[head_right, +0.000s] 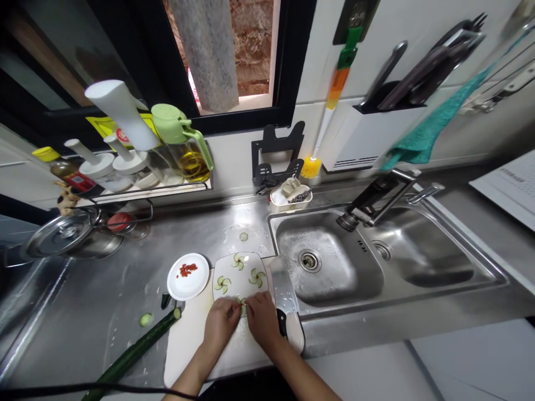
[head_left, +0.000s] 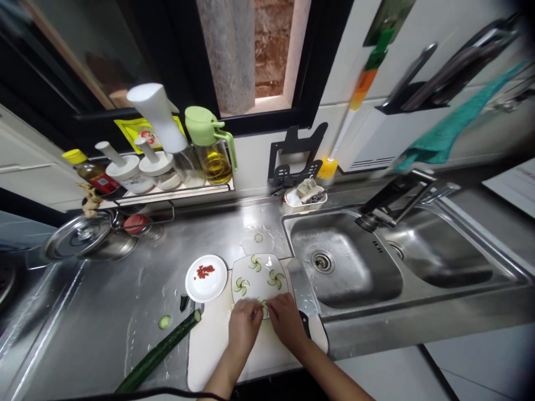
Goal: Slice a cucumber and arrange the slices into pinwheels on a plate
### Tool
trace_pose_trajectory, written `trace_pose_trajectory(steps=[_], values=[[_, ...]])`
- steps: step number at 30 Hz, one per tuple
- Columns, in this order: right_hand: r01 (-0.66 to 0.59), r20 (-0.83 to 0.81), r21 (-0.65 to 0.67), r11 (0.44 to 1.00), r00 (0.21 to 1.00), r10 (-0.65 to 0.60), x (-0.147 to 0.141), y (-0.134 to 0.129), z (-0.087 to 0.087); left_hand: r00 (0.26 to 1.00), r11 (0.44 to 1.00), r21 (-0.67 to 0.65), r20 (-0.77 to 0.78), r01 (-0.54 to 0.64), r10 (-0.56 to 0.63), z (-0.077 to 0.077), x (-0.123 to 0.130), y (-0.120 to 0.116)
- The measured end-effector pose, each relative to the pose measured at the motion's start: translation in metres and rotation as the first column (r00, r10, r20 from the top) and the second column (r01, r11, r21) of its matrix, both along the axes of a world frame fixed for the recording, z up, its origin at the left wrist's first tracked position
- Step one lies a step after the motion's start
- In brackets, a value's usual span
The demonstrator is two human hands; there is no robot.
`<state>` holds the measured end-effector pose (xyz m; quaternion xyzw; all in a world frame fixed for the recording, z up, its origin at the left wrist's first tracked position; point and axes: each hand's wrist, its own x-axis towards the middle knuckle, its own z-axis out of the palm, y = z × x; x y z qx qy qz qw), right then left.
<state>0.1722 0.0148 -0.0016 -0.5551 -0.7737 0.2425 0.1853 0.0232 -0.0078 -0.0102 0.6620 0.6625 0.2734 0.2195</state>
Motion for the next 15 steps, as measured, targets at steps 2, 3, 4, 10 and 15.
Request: trace_pose_trajectory(steps=[2,3,4,10,15], values=[[0.001,0.006,0.002,1.000,1.000,-0.001,-0.0007,-0.0012,0.0001,1.000,1.000,-0.004,-0.014,-0.004,0.004,-0.0002,0.0006,0.0004],[-0.001,0.007,0.003,1.000,1.000,0.001,-0.0010,-0.0017,0.0001,1.000,1.000,-0.008,-0.022,-0.003,0.003,-0.0003,0.0008,0.0005],[-0.006,0.006,0.003,1.000,1.000,0.006,-0.0013,-0.0023,0.0000,1.000,1.000,-0.011,-0.030,-0.001,0.000,-0.0002,0.0010,0.0007],[-0.026,0.002,-0.003,1.000,1.000,0.026,-0.0038,-0.0046,-0.0020,0.999,1.000,-0.022,-0.039,0.007,-0.008,0.0008,0.0012,0.0008],[-0.027,0.013,-0.014,1.000,1.000,0.028,-0.0052,-0.0047,-0.0022,1.000,1.000,-0.014,-0.019,0.024,-0.025,-0.0015,-0.0003,-0.0001]])
